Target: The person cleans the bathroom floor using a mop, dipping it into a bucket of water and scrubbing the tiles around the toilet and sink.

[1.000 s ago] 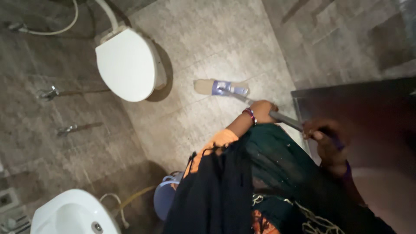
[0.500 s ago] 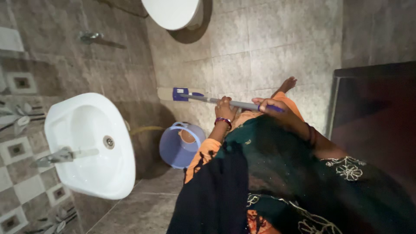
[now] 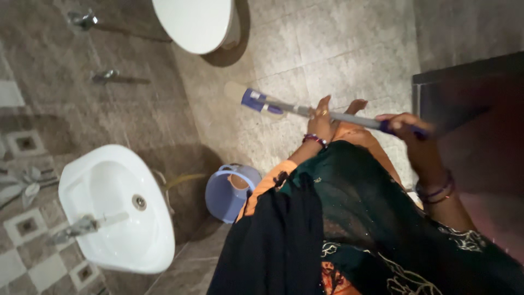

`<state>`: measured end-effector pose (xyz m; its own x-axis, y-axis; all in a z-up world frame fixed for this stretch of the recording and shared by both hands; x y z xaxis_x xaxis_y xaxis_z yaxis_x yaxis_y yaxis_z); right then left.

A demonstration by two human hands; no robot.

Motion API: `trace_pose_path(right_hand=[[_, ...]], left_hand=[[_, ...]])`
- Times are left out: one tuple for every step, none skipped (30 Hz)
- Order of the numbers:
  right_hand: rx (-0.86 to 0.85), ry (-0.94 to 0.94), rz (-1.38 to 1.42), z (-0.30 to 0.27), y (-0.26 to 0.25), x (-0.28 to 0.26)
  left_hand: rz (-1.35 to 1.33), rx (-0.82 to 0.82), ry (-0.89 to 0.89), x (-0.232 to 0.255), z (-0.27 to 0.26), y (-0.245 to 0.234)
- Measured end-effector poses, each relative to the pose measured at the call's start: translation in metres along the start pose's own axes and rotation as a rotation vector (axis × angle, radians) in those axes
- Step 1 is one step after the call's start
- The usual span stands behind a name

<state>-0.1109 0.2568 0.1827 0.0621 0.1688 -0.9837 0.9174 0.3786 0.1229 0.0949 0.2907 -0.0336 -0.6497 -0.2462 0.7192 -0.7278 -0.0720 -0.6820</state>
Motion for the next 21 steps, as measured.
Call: trace_pose_path(right_hand=[[0.040,-0.105,-0.105,0.002,-0.009,-0.017],[0.052,-0.107,-0.110,0.004,-0.017,-0.027],[0.088,-0.173,-0.134,0.006,-0.026,-0.038],[0.121,-0.236,-0.158,0.009,-0.034,-0.046],[0.130,-0.236,-0.162,0.016,-0.040,-0.048],[0.159,-0.267,-0.177,0.023,-0.047,-0.050],[0.188,-0.300,-0.192,0.030,-0.054,-0.050],[0.191,-0.305,-0.196,0.037,-0.059,-0.049],[0.180,-0.285,-0.249,0.041,-0.064,-0.047],[0.167,-0.261,-0.294,0.047,-0.068,-0.044],[0.167,-0.264,-0.292,0.055,-0.075,-0.042],[0.045,-0.333,-0.355,0.063,-0.075,-0.043],[-0.076,-0.403,-0.416,0.071,-0.075,-0.042],[-0.066,-0.404,-0.413,0.082,-0.082,-0.039],[-0.255,-0.350,-0.501,0.092,-0.080,-0.030],[-0.447,-0.290,-0.592,0.100,-0.079,-0.024],[-0.438,-0.288,-0.596,0.108,-0.082,-0.025],[-0.529,-0.317,-0.616,0.117,-0.078,-0.024],[-0.620,-0.346,-0.634,0.124,-0.075,-0.024],[-0.631,-0.358,-0.636,0.134,-0.077,-0.027],[-0.610,-0.408,-0.626,0.144,-0.079,-0.033]], left_hand=[[-0.022,-0.047,-0.017,0.014,0.017,0.009],[-0.043,-0.091,-0.032,0.029,0.036,0.018],[-0.046,-0.099,-0.021,0.044,0.053,0.022],[-0.046,-0.100,0.053,0.060,0.069,0.024],[-0.048,-0.101,0.128,0.076,0.083,0.026],[-0.052,-0.106,0.133,0.087,0.098,0.027],[0.042,-0.168,0.103,0.095,0.113,0.033],[0.138,-0.223,0.074,0.102,0.129,0.038],[0.135,-0.220,0.081,0.110,0.142,0.041],[0.149,-0.221,0.072,0.111,0.152,0.044],[0.163,-0.222,0.063,0.111,0.162,0.048],[0.169,-0.223,0.065,0.109,0.168,0.052],[0.195,-0.133,0.105,0.107,0.172,0.053],[0.219,-0.049,0.151,0.104,0.174,0.057],[0.224,-0.055,0.159,0.097,0.176,0.064],[0.191,-0.022,0.107,0.089,0.179,0.067],[0.158,0.009,0.056,0.082,0.184,0.071],[0.154,0.015,0.052,0.078,0.192,0.076],[0.163,0.006,0.033,0.073,0.199,0.078],[0.177,0.006,0.015,0.068,0.209,0.075],[0.178,0.021,0.011,0.069,0.218,0.071]])
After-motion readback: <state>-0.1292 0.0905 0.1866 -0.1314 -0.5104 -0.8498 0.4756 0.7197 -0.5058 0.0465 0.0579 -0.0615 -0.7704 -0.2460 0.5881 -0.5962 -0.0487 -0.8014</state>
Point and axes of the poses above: each hand's wrist, its own z-axis towards the middle knuckle, its own y-axis out of the palm, x = y × z, the point moved 5 cm from there along z, towards the middle knuckle, and after that the axes turned 5 degrees about -y, right-handed, at the moved point
